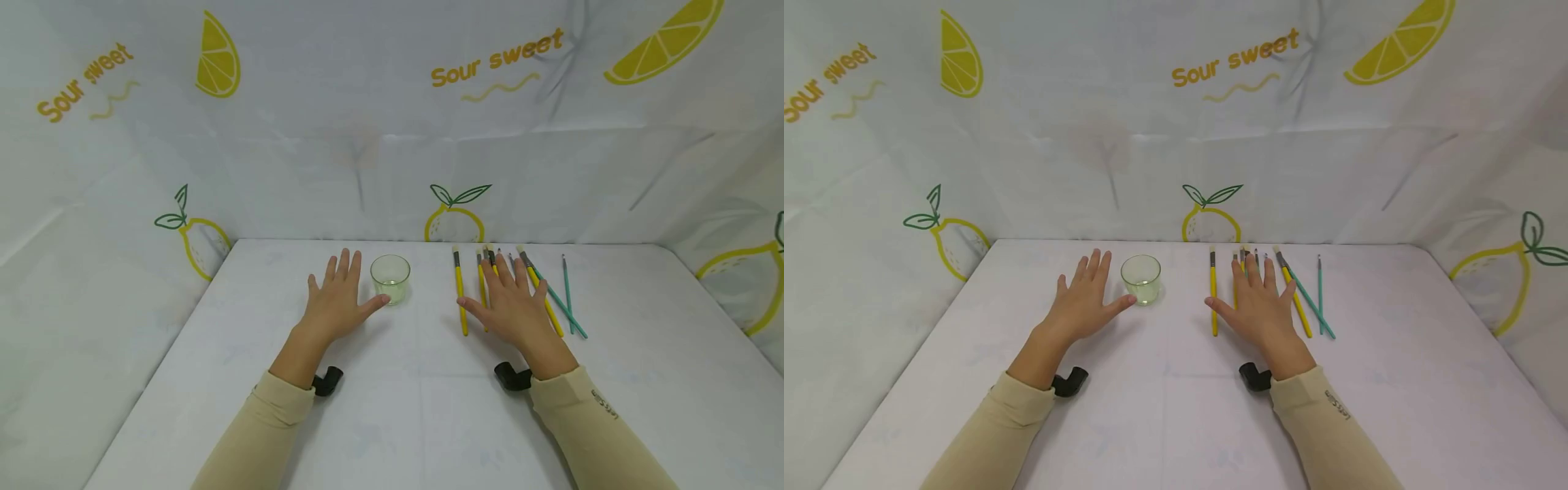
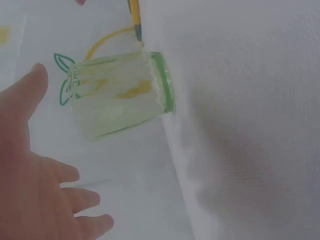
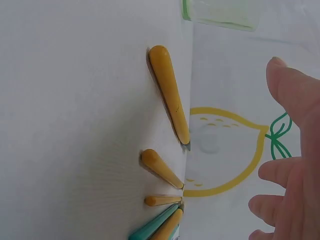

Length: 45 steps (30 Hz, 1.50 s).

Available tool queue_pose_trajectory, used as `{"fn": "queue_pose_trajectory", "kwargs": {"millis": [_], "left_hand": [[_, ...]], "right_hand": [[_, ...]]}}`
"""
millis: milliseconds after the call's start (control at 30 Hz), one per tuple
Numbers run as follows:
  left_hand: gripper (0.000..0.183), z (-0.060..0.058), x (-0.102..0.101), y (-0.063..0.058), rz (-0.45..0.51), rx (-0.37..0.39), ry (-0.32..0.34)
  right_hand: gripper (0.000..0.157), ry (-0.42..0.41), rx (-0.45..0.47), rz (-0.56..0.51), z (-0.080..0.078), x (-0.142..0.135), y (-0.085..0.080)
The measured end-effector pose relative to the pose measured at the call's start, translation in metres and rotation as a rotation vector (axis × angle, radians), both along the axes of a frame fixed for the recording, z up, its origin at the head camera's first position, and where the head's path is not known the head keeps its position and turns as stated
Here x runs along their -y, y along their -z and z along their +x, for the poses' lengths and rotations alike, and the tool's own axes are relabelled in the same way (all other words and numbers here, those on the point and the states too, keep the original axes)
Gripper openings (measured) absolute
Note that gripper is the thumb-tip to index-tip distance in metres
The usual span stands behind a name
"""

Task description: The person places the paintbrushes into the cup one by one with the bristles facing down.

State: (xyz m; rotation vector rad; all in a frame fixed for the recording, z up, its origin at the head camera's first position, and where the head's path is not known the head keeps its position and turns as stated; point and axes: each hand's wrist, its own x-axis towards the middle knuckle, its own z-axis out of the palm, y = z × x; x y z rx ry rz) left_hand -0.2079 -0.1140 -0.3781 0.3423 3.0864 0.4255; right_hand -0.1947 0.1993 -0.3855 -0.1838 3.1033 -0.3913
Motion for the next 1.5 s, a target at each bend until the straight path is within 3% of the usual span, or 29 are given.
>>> {"fn": "queue_pose_trajectory", "kwargs": {"millis": [400,733,900,1167,1367,1500], "left_hand": [[0.103,-0.003,0.001,0.001,0.146,0.037,0.040],[0.103,-0.011,0.002,0.004,0.385,0.107,0.116],[0.098,-0.020,-0.002,0.007,0.554,0.156,0.067],[0.070,-0.035,-0.007,0.015,0.966,0.198,0.035],[0.057,-0.036,-0.009,0.020,1.112,0.218,-0.044],[0.051,-0.036,-0.008,0.023,1.200,0.252,-0.067]], "right_hand": [[0.100,-0.010,-0.029,-0.026,-0.004,0.001,0.002],[0.088,-0.009,-0.028,-0.074,-0.012,0.006,0.001],[0.081,-0.004,-0.021,-0.114,-0.020,0.011,0.000],[0.062,0.027,-0.049,-0.096,-0.027,0.016,0.004],[0.053,0.077,-0.038,-0.079,-0.032,0.019,0.006],[0.048,0.098,0.028,-0.114,-0.037,0.023,0.012]]}}
